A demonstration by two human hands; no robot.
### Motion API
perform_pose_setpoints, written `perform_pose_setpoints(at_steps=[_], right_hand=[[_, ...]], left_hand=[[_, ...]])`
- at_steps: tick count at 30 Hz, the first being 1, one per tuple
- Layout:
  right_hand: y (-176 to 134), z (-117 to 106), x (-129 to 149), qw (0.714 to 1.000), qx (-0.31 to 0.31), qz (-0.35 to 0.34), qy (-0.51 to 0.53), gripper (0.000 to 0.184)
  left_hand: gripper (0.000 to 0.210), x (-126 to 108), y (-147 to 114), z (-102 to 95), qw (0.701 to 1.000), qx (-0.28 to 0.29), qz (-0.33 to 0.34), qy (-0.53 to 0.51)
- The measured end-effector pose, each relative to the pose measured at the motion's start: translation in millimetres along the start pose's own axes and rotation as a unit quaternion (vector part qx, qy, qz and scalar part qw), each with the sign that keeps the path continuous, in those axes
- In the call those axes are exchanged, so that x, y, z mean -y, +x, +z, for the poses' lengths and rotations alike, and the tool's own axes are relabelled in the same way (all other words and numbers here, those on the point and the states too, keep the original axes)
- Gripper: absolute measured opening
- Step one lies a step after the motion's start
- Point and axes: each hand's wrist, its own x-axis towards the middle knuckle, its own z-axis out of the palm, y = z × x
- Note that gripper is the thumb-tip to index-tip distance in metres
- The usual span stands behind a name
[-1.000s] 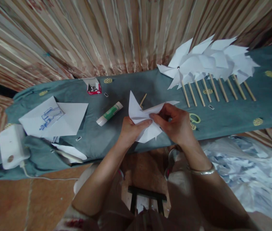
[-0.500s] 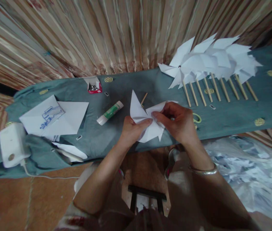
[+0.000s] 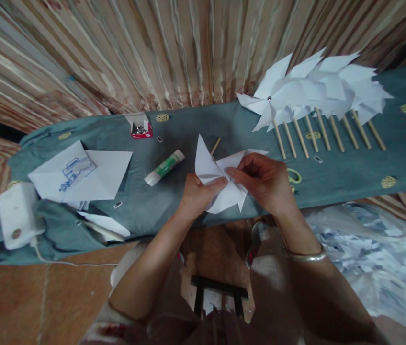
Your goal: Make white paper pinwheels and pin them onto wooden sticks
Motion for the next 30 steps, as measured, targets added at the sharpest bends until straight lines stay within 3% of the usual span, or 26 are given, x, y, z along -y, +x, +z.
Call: perform_pose_setpoints(at_steps=[13,30], right_hand=[[-1.3,-3.4,-0.1,0.998,0.004,-0.008,-0.064,0.025],[5.9,-2.7,0.0,0.995,-0.007,0.053,0.09,0.03]], left_hand=[[0.029,2.3,-0.9,-1.2,1.0,0.011,-0.002,-0.012],[0.027,6.7,1.7,-2.6,1.0,0.031,0.0,-0.001]])
